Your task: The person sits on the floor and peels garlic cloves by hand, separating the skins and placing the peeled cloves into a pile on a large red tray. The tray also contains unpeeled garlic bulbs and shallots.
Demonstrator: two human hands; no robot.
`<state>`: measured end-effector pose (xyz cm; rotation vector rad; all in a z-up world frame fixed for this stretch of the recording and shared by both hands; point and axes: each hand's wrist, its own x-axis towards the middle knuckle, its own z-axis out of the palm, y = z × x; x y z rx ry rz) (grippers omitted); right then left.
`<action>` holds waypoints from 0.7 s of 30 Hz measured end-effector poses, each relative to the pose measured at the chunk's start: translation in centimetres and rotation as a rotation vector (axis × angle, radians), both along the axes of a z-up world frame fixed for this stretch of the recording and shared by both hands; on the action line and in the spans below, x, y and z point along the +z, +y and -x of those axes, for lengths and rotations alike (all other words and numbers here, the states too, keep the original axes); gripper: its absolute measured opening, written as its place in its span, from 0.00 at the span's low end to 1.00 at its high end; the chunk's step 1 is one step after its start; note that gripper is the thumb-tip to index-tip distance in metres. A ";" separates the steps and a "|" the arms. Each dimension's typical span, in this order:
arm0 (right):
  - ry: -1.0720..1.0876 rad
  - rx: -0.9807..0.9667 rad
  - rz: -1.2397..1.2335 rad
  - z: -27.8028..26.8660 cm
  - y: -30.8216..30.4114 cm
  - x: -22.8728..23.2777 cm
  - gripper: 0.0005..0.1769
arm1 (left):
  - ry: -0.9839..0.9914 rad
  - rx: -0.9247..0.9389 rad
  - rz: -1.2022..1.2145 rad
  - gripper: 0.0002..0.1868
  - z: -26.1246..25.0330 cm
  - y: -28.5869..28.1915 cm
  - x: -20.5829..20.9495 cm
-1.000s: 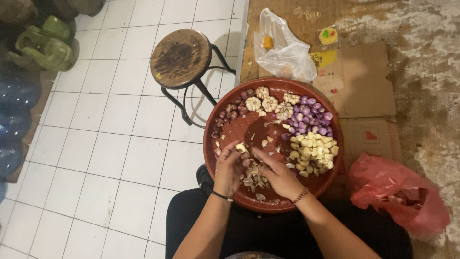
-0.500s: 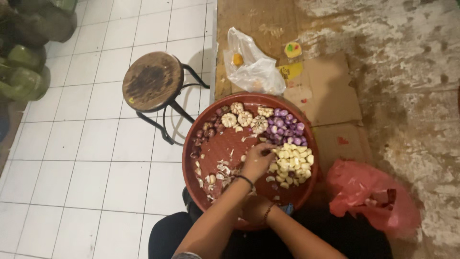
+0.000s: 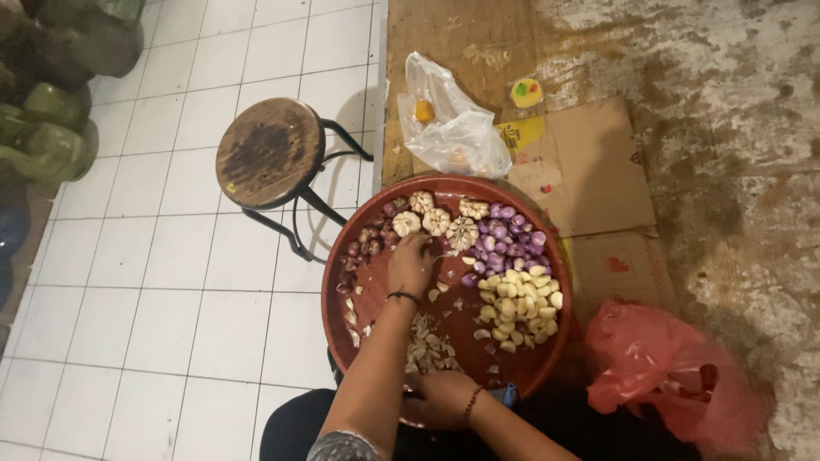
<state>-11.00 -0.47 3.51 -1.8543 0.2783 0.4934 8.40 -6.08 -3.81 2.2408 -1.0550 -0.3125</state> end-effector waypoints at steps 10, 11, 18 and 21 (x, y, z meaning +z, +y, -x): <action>0.122 0.008 -0.050 -0.3 -0.5 0.8 0.27 | -0.136 -0.163 -0.168 0.16 -0.5 -0.9 0.9; 0.007 0.005 -0.053 -0.2 -0.3 0.7 0.24 | -0.117 -0.157 -0.156 0.18 -0.6 -0.8 0.7; -0.153 -0.080 -0.054 0.0 0.1 -0.2 0.21 | -0.098 -0.195 -0.039 0.15 -1.5 0.0 -1.2; -0.099 -0.076 0.029 -0.1 0.1 -1.0 0.24 | 0.013 -0.140 -0.103 0.14 -1.9 0.5 -2.0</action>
